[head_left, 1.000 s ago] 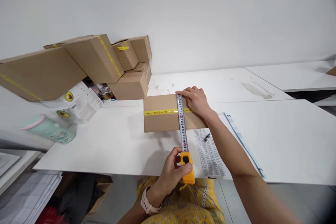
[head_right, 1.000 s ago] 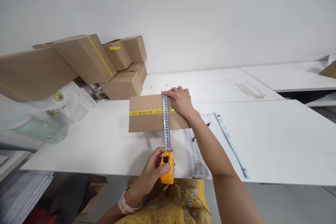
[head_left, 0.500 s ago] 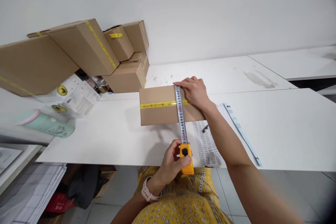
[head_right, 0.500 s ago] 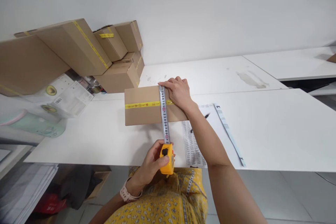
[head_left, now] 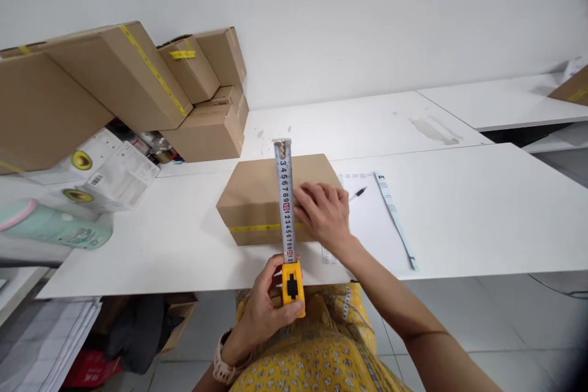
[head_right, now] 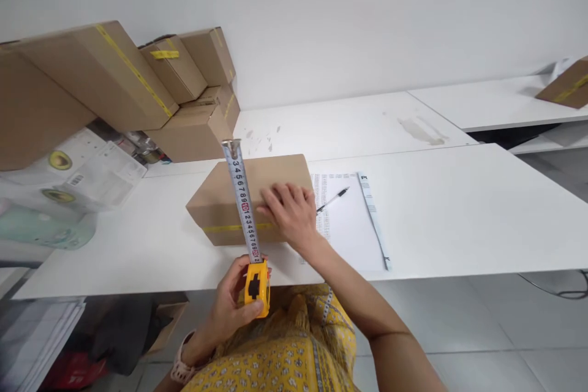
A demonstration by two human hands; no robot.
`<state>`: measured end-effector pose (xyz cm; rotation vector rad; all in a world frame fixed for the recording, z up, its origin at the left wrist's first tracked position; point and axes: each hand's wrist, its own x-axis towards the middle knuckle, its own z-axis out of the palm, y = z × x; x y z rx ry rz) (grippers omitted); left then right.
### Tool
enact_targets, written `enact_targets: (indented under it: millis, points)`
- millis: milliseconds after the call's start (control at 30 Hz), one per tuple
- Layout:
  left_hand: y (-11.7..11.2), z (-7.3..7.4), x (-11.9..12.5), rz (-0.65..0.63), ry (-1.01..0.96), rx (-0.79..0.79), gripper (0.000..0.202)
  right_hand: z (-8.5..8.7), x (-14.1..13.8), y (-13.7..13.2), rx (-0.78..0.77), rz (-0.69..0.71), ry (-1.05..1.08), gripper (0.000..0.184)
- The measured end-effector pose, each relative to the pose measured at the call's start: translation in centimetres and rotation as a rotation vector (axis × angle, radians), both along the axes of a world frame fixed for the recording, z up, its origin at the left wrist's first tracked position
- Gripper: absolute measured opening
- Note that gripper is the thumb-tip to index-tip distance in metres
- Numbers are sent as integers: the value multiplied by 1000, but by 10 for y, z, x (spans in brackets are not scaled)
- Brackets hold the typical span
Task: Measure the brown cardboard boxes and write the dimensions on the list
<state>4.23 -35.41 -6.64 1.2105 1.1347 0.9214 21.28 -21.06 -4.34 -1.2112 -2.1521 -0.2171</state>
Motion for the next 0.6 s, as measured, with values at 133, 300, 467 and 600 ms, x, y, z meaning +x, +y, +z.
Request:
enact_targets:
  millis: [133,300,467,600]
  points:
    - [-6,-4,-5,-69,155,16,58,-20,9,-22,-79,48,166,30]
    - [-9,-9,-10,-166,391,116,59,2,53,-36,-249,98,888,41]
    - [-9,-17,-14,-284,453,165,63,15,76,-64,-320,130,1111,29]
    - [-10,-24,-16,-166,485,136,81,-2,63,-86,-330,197,1099,28]
